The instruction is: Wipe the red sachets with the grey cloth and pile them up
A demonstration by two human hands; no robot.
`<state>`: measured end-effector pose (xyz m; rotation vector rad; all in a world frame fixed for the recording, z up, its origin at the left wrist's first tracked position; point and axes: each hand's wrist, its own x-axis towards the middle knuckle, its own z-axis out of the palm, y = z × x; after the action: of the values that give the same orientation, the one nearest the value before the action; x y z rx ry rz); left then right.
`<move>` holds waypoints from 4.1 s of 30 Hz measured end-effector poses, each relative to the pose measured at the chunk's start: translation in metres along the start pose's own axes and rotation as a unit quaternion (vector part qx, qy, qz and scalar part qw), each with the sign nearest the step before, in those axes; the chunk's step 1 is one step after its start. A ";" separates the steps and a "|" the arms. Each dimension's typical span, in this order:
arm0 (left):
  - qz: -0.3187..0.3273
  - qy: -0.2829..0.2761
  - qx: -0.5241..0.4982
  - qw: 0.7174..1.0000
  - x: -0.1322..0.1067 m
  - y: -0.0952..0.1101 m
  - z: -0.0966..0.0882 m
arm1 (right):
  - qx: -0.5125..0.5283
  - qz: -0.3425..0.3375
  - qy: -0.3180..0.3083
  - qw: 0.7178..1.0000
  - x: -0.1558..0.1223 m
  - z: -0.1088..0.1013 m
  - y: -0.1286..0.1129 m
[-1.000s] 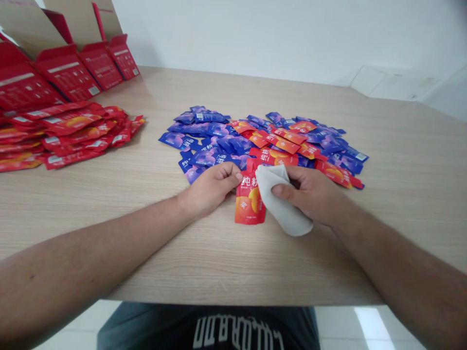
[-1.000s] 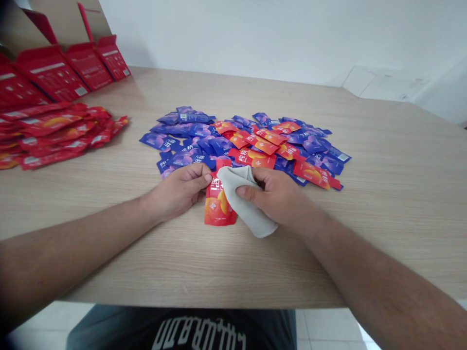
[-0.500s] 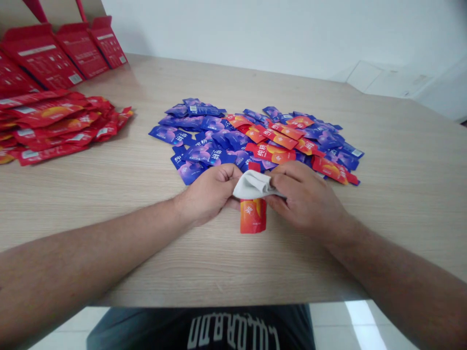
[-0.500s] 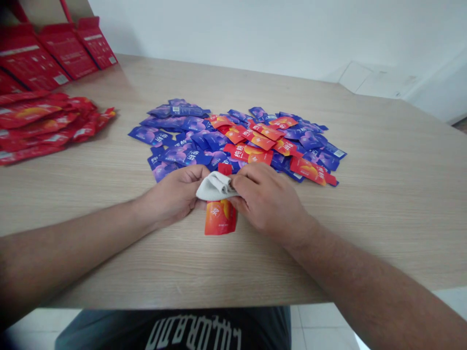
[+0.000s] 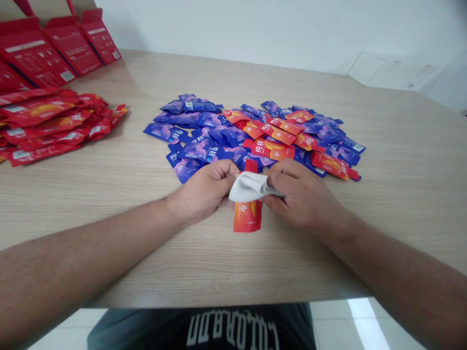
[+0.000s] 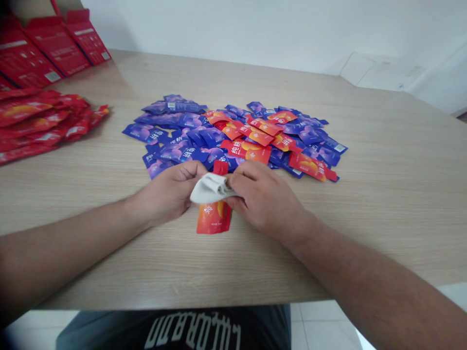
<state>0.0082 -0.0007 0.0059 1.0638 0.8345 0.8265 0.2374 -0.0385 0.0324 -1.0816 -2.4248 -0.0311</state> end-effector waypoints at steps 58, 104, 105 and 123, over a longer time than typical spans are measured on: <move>0.039 -0.015 0.079 0.996 0.003 -0.003 -0.006 | 0.047 -0.037 -0.044 0.997 0.000 0.001 0.001; 0.044 -0.022 0.080 0.996 0.005 -0.003 -0.010 | 0.065 -0.093 -0.148 0.983 -0.001 -0.005 -0.010; 0.046 -0.022 0.082 0.995 0.004 -0.002 -0.009 | 0.067 -0.101 -0.159 0.980 -0.001 -0.006 -0.011; 0.044 -0.020 0.076 0.996 0.003 -0.002 -0.008 | 0.038 -0.035 -0.094 0.994 0.000 -0.007 -0.010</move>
<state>0.0028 0.0049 0.0016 1.2557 0.8319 0.8228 0.2332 -0.0463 0.0401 -1.0053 -2.6078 0.1466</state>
